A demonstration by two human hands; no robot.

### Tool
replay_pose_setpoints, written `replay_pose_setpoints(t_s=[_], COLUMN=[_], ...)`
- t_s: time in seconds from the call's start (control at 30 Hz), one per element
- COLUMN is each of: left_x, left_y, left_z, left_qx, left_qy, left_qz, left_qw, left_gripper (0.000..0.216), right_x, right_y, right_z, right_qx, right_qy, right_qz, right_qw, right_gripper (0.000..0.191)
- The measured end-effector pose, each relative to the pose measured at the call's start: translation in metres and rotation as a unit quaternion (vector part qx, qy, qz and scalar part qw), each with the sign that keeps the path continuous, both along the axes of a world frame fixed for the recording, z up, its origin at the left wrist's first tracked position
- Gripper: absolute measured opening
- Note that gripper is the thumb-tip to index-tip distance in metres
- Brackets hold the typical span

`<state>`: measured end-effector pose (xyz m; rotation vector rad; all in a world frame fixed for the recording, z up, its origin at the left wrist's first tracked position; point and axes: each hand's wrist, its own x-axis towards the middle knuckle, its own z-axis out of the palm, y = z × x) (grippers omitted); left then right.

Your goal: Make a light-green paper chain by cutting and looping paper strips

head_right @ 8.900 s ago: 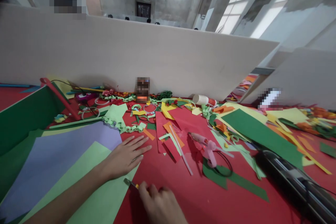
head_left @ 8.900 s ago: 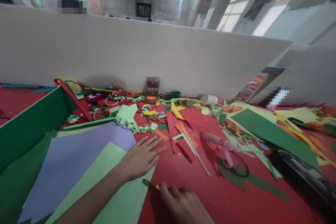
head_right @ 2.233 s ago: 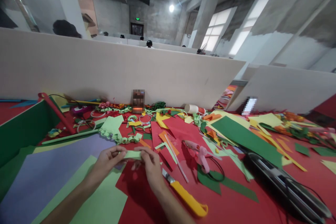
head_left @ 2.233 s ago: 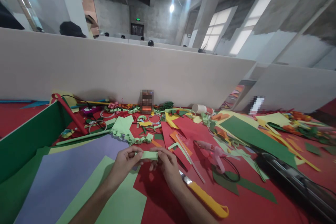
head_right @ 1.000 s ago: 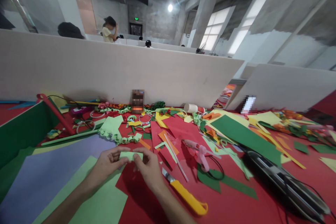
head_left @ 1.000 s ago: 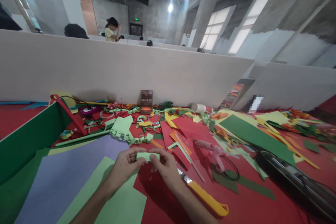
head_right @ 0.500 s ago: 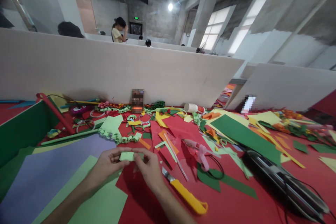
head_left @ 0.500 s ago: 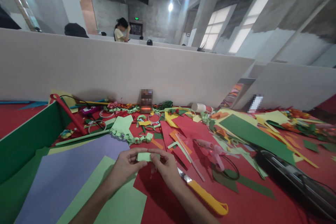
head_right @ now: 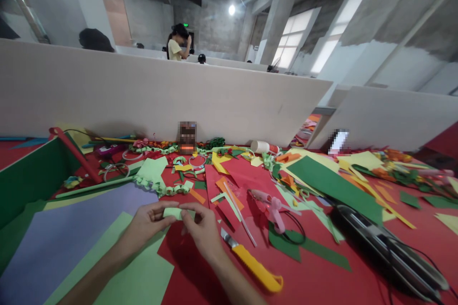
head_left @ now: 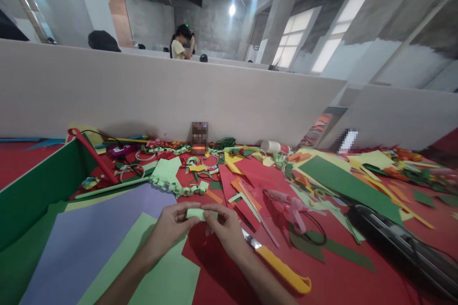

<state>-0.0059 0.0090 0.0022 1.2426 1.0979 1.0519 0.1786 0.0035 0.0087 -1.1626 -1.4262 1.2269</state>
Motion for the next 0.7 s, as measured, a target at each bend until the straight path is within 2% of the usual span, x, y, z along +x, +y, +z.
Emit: replay_pose_setpoints(t_s=[0.17, 0.37, 0.7], left_x=[0.002, 0.006, 0.007], left_y=[-0.002, -0.005, -0.006], left_z=[0.0, 0.001, 0.011], left_qx=[-0.015, -0.019, -0.045], left_qy=[-0.007, -0.019, -0.012], left_qz=[-0.012, -0.018, -0.009], left_qw=[1.0, 0.999, 0.999], left_gripper=[0.046, 0.044, 0.048], right_x=[-0.002, -0.004, -0.006], right_y=[-0.001, -0.001, -0.001], right_z=[-0.002, -0.004, -0.002], right_qx=[0.006, -0.023, -0.023], right_qy=[-0.005, 0.018, 0.017], right_qz=[-0.019, -0.018, -0.034], right_qw=[1.0, 0.999, 0.999], right_gripper=[0.037, 0.035, 0.034])
